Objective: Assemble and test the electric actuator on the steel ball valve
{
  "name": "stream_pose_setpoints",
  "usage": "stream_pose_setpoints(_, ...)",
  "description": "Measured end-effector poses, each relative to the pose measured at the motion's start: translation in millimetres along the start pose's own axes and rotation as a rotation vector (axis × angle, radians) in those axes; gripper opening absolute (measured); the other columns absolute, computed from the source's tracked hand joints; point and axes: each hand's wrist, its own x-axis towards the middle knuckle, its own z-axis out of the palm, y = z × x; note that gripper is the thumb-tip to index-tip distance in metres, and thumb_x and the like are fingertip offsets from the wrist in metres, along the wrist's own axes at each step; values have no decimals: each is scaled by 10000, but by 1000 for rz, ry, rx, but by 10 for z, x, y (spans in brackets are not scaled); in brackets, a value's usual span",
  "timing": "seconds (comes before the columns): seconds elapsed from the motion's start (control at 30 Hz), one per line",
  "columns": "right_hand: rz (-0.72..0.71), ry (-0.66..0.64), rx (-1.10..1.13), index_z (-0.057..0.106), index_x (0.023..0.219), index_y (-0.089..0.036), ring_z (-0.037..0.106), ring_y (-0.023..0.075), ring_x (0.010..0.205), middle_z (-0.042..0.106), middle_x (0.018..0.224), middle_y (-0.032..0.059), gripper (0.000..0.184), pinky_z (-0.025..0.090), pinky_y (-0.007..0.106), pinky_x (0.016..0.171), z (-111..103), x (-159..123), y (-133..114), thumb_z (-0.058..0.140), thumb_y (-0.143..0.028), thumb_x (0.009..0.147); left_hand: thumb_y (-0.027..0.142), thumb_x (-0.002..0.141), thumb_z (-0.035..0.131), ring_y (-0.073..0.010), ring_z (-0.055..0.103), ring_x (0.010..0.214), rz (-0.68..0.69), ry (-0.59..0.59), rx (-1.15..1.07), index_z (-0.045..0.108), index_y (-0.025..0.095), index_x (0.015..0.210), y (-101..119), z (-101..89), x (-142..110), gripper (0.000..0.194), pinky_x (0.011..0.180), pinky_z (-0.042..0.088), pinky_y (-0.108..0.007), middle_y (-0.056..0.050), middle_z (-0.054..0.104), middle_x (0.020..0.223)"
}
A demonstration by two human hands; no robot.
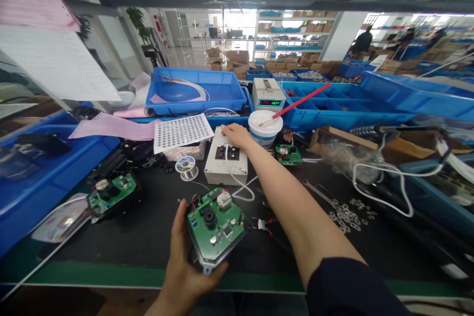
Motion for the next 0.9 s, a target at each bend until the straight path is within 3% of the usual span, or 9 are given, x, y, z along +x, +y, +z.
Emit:
stream_pose_setpoints(0.17,7,15,24,683,953,-130,593,207,1043,653,1043,67,414,411,404,1000,13,9,27,417,-426,1064,251,645,737,-340,520,1241,-58,-8,-89,155,200,1488,95,-7,40,1026,998,478,-456,-172,434,1401)
stream_pose_setpoints(0.37,-3,71,28,612,1154,-121,547,231,1124,586,1194,97,352,398,438,1017,26,-10,37,445,-416,1057,274,655,739,-315,561,1192,-65,-9,-94,159,203,1489,152,-9,47,1018,964,505,-427,-156,476,1351)
stream_pose_setpoints(0.9,-18,64,3,640,1073,-122,560,226,1090,609,1123,79,239,411,447,1012,42,1,57,538,-334,1027,248,645,754,-332,534,1220,-33,0,-29,118,189,1490,114,7,47,1059,1003,473,-451,-170,473,1349)
